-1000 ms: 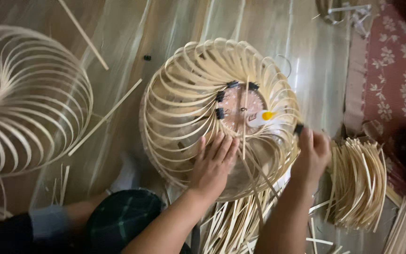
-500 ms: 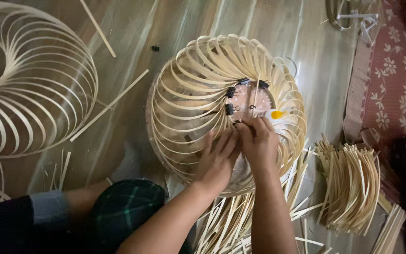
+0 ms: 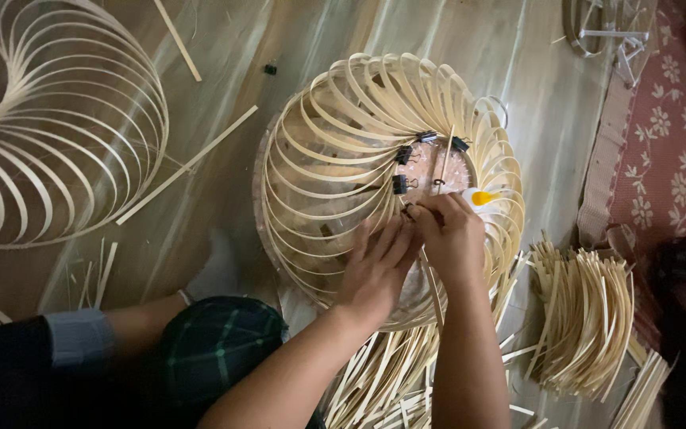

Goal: The person constructs a curved bamboo lamp frame by applying adhesive to wood strips and securing them into a circular structure using clips and a wooden jig.

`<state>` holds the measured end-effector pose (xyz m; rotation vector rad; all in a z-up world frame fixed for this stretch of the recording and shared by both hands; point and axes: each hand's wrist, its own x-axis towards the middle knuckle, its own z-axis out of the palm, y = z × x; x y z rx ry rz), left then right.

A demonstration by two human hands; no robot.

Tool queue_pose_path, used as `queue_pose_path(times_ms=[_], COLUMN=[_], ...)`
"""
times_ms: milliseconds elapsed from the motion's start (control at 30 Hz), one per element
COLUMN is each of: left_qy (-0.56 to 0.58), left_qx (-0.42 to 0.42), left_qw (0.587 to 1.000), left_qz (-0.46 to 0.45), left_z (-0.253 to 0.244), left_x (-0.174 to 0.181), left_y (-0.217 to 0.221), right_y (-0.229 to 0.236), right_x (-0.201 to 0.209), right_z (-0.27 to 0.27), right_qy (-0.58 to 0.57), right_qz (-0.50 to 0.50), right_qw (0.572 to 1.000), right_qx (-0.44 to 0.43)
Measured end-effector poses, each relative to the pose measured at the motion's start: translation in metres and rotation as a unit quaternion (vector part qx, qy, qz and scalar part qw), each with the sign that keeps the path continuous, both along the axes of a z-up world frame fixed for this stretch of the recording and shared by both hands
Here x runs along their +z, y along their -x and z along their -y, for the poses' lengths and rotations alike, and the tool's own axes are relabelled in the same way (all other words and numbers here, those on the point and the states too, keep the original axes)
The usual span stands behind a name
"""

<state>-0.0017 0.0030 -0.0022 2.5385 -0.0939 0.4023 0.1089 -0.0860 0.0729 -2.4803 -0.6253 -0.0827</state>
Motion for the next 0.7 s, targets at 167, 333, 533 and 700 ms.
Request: queue_pose_path(times_ms=[167,333,533,700], left_qy=[0.001,0.018,0.057,0.086], left_qx=[-0.004,-0.003,-0.009,-0.018], left_qw=[1.000,1.000,0.998,0.996], left_qz=[-0.007,-0.006,0.006,-0.005], left_z=[-0.001,0.002,0.003,0.005], left_x=[0.001,0.000,-0.007,-0.012], left_y=[0.003,-0.001,0.003,-0.001], right_y=[-0.001,0.009,0.026,0.085], right_x=[0.001,0.004,0.002,-0.022], right_z=[0.000,-0.005,0.009,0.058], right_qy=[0.012,0.007,-0.013,-0.042], right_qz=[-0.005,-0.005,-0.055,0.009], right_qw=[1.000,1.000,0.995,0.996], right_qx=[0.005,-0.027,-0.078,-0.083])
